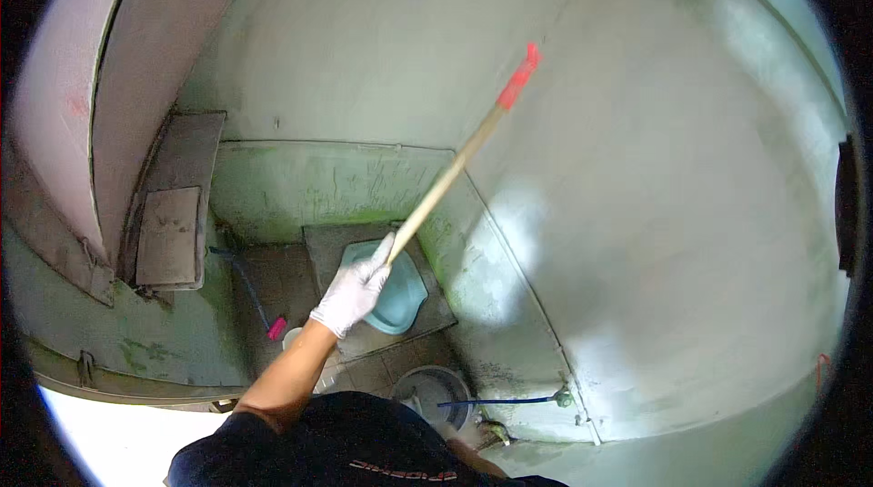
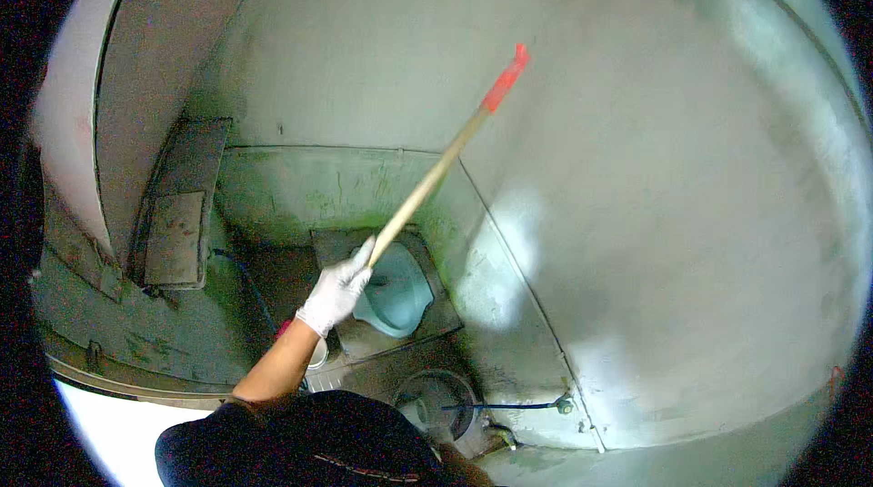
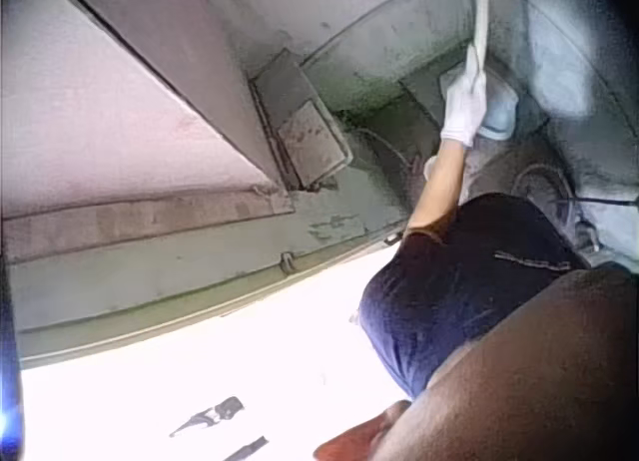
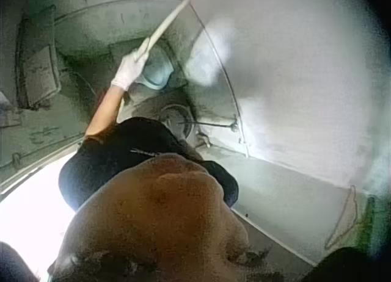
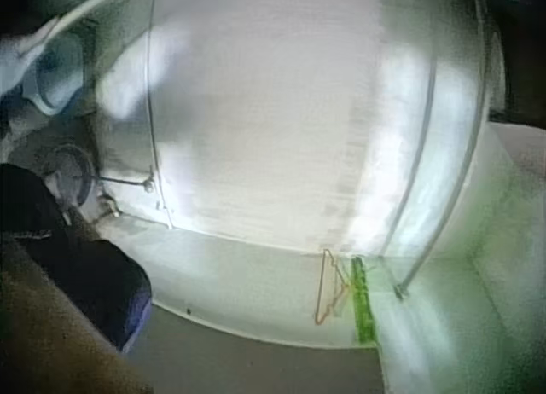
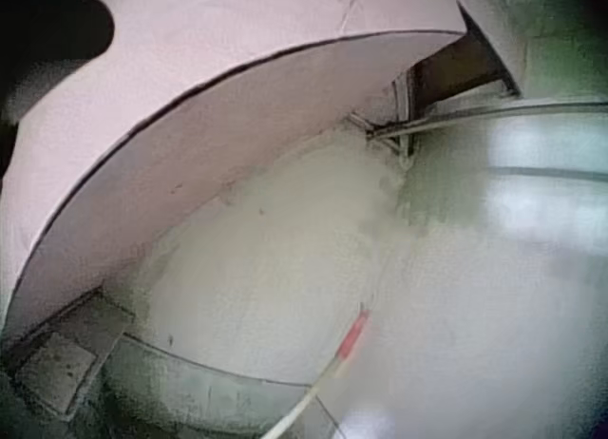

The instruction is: The person dips a paint roller attached to an extension pole into a paint bucket and applies paint across the bathroom walls.

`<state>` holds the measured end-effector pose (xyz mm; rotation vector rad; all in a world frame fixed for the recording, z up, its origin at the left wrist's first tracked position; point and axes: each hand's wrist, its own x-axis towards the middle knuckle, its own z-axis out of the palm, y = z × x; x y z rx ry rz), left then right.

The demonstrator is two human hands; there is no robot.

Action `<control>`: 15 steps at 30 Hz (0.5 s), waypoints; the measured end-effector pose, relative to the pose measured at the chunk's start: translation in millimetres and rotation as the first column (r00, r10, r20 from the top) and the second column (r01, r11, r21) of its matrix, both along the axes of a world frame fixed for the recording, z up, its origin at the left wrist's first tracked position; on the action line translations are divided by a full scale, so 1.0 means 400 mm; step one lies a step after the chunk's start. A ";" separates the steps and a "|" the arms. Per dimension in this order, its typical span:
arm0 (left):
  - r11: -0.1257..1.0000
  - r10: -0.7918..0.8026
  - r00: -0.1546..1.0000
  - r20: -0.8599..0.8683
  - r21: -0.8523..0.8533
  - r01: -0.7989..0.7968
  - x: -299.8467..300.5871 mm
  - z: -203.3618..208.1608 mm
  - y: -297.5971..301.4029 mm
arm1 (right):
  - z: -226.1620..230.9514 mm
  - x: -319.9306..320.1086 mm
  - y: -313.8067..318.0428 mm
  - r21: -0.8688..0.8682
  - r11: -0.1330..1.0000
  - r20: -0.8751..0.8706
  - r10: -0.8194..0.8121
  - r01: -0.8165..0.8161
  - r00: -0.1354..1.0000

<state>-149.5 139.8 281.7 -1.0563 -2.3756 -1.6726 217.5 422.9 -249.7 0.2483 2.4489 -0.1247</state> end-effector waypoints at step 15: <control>0.998 -0.050 0.998 0.049 -0.026 0.051 0.038 -0.179 -0.056 | 0.212 -0.215 -0.031 0.100 0.958 -0.857 0.220 -0.267 0.467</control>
